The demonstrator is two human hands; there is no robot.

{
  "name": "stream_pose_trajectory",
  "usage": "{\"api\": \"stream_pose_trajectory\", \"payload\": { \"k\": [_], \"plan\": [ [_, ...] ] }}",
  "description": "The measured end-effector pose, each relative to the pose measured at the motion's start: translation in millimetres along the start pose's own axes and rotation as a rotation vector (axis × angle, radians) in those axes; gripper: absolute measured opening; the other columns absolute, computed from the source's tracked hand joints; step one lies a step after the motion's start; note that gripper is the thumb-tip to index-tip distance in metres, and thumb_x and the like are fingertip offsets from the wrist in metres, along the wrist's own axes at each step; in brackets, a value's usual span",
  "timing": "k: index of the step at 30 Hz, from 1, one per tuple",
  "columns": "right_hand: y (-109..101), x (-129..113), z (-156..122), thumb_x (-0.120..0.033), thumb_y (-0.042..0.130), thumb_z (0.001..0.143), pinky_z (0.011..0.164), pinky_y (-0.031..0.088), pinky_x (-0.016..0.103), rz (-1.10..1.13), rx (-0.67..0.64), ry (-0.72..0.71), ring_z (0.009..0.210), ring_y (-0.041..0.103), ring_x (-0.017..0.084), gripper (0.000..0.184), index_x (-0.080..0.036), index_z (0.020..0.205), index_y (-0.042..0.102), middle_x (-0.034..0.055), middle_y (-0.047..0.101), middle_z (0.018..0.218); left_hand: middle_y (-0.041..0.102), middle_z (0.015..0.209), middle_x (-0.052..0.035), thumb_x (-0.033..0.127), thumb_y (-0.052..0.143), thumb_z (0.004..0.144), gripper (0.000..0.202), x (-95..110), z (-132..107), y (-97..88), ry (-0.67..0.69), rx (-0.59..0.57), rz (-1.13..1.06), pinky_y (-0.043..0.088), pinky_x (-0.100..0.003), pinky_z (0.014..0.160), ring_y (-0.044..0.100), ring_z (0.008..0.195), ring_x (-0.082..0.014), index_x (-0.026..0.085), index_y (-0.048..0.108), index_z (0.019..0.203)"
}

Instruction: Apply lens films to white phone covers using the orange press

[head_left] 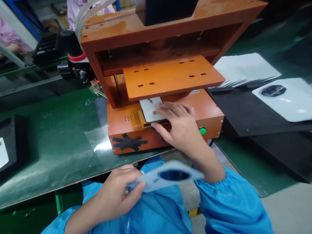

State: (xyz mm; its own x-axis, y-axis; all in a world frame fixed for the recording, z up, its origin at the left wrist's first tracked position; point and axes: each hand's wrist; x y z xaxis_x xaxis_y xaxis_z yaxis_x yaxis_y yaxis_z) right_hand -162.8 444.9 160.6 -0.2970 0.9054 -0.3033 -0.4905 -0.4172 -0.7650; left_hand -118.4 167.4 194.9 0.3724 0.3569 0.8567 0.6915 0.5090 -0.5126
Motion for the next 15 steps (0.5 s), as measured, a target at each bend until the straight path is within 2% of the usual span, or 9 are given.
{"api": "stream_pose_trajectory", "payload": {
  "k": [2, 4, 6, 9, 12, 15],
  "plan": [
    [-7.8, -3.7, -6.6, -0.048, 0.058, 0.105, 0.113, 0.039, 0.054, -0.017, -0.029, -0.004, 0.138, 0.057, 0.038, 0.042, -0.020, 0.136, 0.062, 0.0154, 0.064, 0.143, 0.075, 0.094, -0.0040, 0.023, 0.053, 0.105, 0.019, -12.6, -8.3, 2.8, 0.101, 0.057, 0.151, 0.057, -0.030, 0.078, 0.070, 0.088, -0.0185, 0.022, 0.068, 0.094],
    [-14.9, -5.0, -23.0, -0.048, 0.058, 0.105, 0.113, 0.040, 0.054, -0.052, 0.025, 0.029, 0.139, 0.056, 0.038, 0.047, -0.021, 0.144, 0.058, 0.0167, 0.061, 0.148, 0.074, 0.121, -0.0088, 0.019, 0.053, 0.104, 0.015, -24.6, -9.1, 7.7, 0.185, 0.151, 0.311, 0.059, -0.035, 0.088, 0.071, 0.102, -0.0210, 0.022, 0.068, 0.101],
    [-20.6, -6.4, -43.3, -0.043, 0.061, 0.105, 0.109, 0.045, 0.053, -0.086, 0.146, 0.121, 0.133, 0.061, 0.038, 0.045, -0.022, 0.145, 0.058, 0.0178, 0.063, 0.145, 0.067, 0.141, -0.0143, 0.018, 0.054, 0.103, 0.015, -33.5, -6.4, 13.5, 0.248, 0.240, 0.481, 0.060, -0.039, 0.085, 0.071, 0.103, -0.0237, 0.020, 0.066, 0.096],
    [-25.2, -10.0, -58.3, -0.030, 0.059, 0.105, 0.099, 0.052, 0.051, -0.100, 0.289, 0.224, 0.120, 0.068, 0.036, 0.034, -0.023, 0.137, 0.064, 0.0164, 0.071, 0.130, 0.054, 0.158, -0.0195, 0.018, 0.053, 0.103, 0.019, -39.5, -2.2, 20.6, 0.284, 0.271, 0.597, 0.061, -0.040, 0.078, 0.070, 0.096, -0.0242, 0.017, 0.062, 0.087],
    [-19.7, -7.5, -32.6, -0.027, 0.054, 0.106, 0.098, 0.052, 0.050, -0.100, 0.233, 0.168, 0.118, 0.069, 0.034, 0.028, -0.023, 0.131, 0.067, 0.0140, 0.073, 0.125, 0.052, 0.160, -0.0203, 0.015, 0.052, 0.102, 0.018, -41.0, -1.7, 24.0, 0.298, 0.238, 0.572, 0.062, -0.041, 0.079, 0.070, 0.097, -0.0245, 0.017, 0.060, 0.085],
    [-1.6, 13.3, 22.3, -0.040, 0.058, 0.103, 0.103, 0.051, 0.054, -0.089, 0.072, 0.097, 0.122, 0.065, 0.036, 0.032, -0.022, 0.128, 0.068, 0.0129, 0.072, 0.125, 0.051, 0.160, -0.0205, 0.015, 0.053, 0.102, 0.015, -42.6, -2.6, 25.2, 0.311, 0.245, 0.545, 0.062, -0.042, 0.082, 0.070, 0.103, -0.0261, 0.017, 0.061, 0.089]
  ]
}}
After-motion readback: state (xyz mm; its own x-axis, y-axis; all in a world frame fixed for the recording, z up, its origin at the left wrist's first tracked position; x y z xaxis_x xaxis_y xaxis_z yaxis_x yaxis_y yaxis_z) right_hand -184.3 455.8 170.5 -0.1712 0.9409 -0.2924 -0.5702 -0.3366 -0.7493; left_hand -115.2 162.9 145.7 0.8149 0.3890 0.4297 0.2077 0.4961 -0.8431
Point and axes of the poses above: each hand's wrist, its own z-axis towards the middle knuckle, its own y-axis out of the palm, x = y × z
